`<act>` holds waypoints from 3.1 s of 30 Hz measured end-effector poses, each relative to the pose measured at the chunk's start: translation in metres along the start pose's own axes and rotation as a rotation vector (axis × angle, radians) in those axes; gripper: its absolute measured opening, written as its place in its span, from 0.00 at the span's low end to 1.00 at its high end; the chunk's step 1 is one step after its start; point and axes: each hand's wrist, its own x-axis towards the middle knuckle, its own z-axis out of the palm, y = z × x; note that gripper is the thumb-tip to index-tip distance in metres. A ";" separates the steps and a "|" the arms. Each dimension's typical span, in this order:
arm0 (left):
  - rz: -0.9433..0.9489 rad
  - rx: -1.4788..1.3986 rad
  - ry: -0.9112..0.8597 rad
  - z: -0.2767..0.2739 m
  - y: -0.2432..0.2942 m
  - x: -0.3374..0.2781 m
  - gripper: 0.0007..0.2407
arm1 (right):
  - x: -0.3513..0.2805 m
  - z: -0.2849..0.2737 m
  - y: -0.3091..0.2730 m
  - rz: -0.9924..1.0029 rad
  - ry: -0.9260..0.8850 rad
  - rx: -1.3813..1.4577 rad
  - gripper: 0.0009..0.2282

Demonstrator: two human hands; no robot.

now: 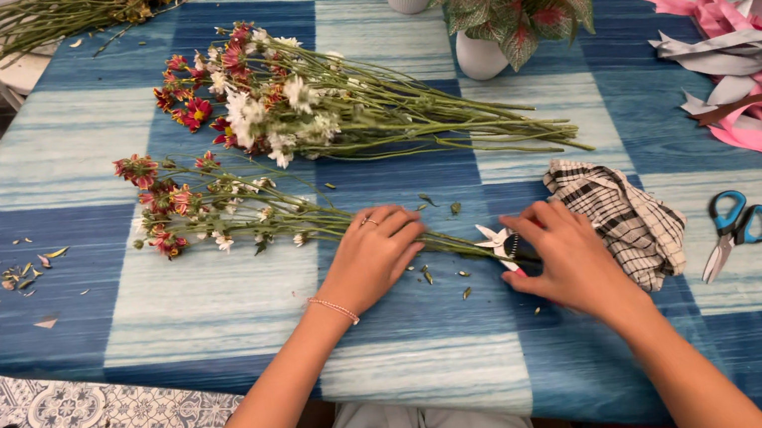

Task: The person trims the stems of various flowers using shears, wipes the shears with a cloth, and gathers the trimmed flowers together on a table.

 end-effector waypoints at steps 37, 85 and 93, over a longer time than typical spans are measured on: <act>-0.427 0.207 -0.180 0.005 -0.022 0.023 0.17 | 0.139 -0.006 0.050 -0.129 0.174 -0.026 0.46; -0.827 -0.339 -0.079 -0.013 -0.152 0.094 0.30 | 0.064 -0.048 -0.034 -0.280 0.134 0.362 0.16; -0.136 -0.518 -0.369 -0.091 -0.011 0.028 0.16 | -0.009 -0.027 -0.001 -0.073 -0.334 0.024 0.52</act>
